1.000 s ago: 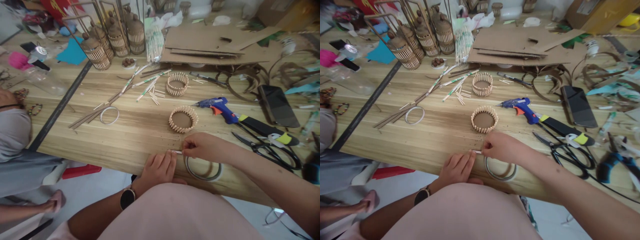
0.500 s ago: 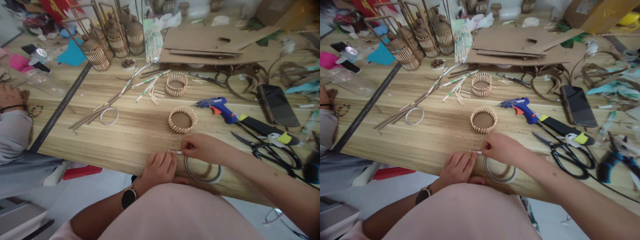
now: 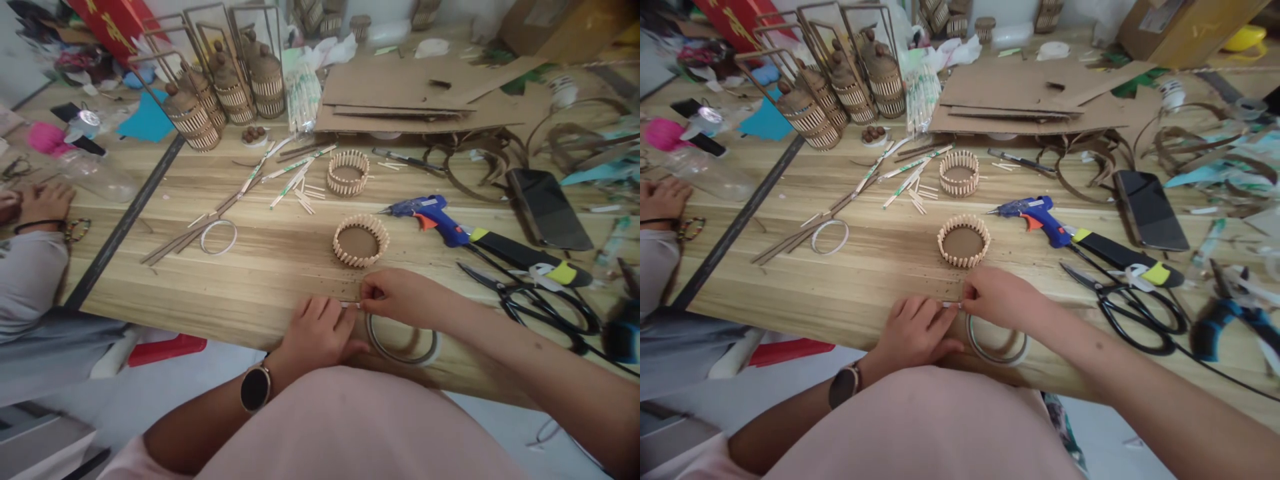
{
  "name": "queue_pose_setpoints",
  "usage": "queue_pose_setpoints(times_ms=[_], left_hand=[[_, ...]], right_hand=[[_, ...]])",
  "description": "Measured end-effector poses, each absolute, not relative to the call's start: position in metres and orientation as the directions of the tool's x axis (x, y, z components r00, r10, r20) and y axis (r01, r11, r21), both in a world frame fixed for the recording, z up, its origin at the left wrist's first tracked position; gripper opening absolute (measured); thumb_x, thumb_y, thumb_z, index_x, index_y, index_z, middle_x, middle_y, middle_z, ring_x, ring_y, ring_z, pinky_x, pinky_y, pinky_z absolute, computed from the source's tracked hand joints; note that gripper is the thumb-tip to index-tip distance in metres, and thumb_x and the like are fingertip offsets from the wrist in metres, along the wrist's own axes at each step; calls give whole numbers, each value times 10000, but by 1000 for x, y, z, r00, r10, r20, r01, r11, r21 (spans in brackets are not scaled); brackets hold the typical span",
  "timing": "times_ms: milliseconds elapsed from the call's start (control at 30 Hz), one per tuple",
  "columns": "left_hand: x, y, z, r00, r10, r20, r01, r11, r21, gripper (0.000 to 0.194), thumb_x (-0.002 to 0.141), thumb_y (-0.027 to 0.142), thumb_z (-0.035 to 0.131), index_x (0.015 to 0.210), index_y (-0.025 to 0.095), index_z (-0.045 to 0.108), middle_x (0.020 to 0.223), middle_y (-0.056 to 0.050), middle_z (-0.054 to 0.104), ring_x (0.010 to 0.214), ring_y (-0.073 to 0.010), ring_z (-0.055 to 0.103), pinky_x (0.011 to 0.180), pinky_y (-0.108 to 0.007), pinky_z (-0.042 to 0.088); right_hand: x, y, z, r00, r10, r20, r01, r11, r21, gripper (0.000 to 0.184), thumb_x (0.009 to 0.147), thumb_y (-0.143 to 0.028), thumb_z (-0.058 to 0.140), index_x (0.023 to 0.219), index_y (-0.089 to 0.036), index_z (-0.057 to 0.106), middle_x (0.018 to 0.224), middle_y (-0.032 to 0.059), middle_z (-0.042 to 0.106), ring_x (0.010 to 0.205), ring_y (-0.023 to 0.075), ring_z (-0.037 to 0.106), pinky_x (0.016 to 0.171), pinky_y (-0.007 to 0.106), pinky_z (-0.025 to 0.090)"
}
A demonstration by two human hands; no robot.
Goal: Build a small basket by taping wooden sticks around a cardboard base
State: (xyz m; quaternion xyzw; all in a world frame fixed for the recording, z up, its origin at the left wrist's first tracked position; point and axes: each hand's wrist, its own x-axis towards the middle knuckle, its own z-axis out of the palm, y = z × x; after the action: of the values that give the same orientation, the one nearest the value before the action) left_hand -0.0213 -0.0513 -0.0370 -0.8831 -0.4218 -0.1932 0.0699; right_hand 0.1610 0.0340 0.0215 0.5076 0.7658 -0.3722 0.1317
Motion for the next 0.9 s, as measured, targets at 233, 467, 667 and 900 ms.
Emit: queue_pose_setpoints(times_ms=[233, 467, 667, 900], left_hand=[[-31, -29, -2, 436, 872, 224, 706, -485, 516, 168, 937, 191, 554, 972, 171, 717, 975, -72, 704, 942, -208, 594, 863, -353, 497], [-13, -20, 11, 517, 856, 10, 609, -377, 698, 166, 829, 120, 606, 841, 217, 740, 750, 27, 712, 776, -159, 626, 741, -270, 478], [-4, -22, 16, 525, 846, -93, 592, -284, 754, 175, 779, 87, 582, 676, 193, 675, 657, 33, 679, 716, -158, 590, 645, -256, 423], [18, -29, 15, 444, 890, 104, 478, -333, 813, 204, 725, 53, 609, 600, 193, 528, 617, 44, 593, 696, -140, 539, 641, -253, 410]], right_hand=[[165, 25, 41, -443, 710, -547, 871, 198, -449, 139, 837, -263, 534, 767, -200, 636, 749, 18, 688, 685, 164, 586, 605, 262, 366], [166, -5, 56, -387, 785, -484, 905, 222, -363, 168, 885, -240, 479, 831, -224, 637, 882, 38, 732, 758, 192, 630, 608, 277, 348], [173, -29, 49, -383, 869, -315, 916, 312, -252, 169, 890, -238, 471, 813, -231, 622, 742, 27, 711, 631, 183, 636, 529, 278, 269], [198, -57, 50, -411, 903, -124, 859, 338, -384, 259, 952, -284, 383, 862, -242, 621, 764, 41, 701, 621, 185, 668, 516, 290, 400]])
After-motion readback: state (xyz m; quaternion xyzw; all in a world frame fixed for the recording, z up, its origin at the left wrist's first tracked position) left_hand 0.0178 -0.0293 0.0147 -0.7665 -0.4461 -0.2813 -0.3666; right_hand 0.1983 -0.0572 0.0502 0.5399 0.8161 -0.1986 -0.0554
